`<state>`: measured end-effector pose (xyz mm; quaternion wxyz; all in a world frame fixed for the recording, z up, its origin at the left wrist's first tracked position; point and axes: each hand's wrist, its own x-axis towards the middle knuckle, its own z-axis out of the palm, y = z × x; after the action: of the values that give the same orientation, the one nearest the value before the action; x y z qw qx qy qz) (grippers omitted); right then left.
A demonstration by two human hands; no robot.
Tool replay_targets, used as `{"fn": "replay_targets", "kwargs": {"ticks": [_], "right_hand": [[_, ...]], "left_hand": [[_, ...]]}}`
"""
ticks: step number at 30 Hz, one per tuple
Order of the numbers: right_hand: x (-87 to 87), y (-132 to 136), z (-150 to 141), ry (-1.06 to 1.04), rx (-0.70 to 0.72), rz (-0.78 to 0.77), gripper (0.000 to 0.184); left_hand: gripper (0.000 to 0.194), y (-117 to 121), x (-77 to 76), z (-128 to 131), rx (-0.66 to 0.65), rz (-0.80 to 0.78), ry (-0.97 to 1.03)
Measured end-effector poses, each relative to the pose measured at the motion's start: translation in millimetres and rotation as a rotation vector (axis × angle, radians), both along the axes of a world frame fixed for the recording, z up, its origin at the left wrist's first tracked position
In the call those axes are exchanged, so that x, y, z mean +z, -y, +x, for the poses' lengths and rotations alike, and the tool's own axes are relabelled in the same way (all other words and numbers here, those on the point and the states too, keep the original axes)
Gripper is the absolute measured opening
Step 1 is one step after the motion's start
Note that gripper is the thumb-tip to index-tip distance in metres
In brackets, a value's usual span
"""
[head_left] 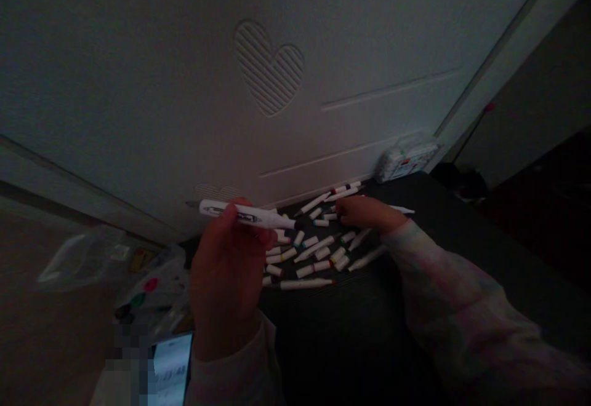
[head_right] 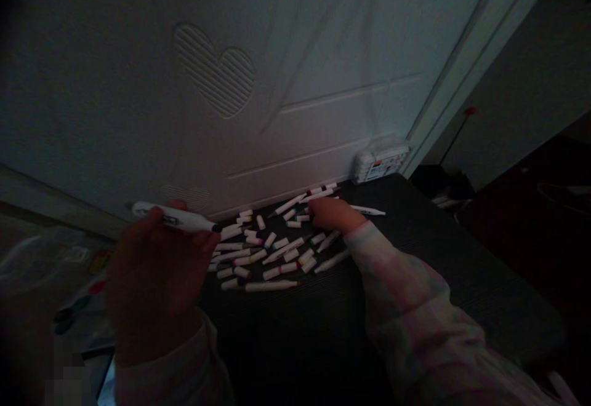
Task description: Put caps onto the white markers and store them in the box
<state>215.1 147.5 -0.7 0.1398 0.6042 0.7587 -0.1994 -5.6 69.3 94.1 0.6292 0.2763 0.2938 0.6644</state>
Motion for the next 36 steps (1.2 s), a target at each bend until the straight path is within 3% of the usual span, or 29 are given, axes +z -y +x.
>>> {"fn": "replay_targets", "kwargs": {"ticks": [8, 11, 14, 18, 21, 24, 29, 33, 36], "right_hand": [[5.6, 1, 1, -0.041, -0.021, 0.051, 0.028], [7.1, 2, -2, -0.056, -0.031, 0.073, 0.028], [6.6, 4, -4, -0.074, -0.027, 0.083, 0.028], [3.6, 4, -5, -0.083, -0.016, 0.084, 0.027], [0.4, 3, -5, -0.081, -0.012, 0.082, 0.026], [-1.0, 2, -4, -0.092, -0.003, 0.089, 0.025], [3.6, 3, -3, -0.136, -0.008, 0.120, 0.020], [10.5, 3, 0, -0.167, -0.040, 0.152, 0.022], [14.8, 3, 3, -0.187, -0.067, 0.169, 0.024]], "left_hand": [[0.010, -2, 2.1, -8, 0.101, -0.019, -0.042], [0.010, -3, -0.1, -6, 0.130, 0.054, -0.114], [0.007, -1, -4.0, -3, 0.216, 0.129, -0.347], [0.010, 7, -6.4, 3, 0.254, 0.146, -0.827], [0.008, 12, -4.1, 7, 0.279, 0.282, -1.141], [0.008, 16, 0.3, 11, 0.303, 0.369, -1.301], [0.006, 21, 5.0, 7, 0.268, 0.339, -1.237], [0.005, 22, 3.9, -7, 0.418, 0.207, -0.999], [0.005, 21, 4.4, -16, 0.536, 0.197, -0.841]]}}
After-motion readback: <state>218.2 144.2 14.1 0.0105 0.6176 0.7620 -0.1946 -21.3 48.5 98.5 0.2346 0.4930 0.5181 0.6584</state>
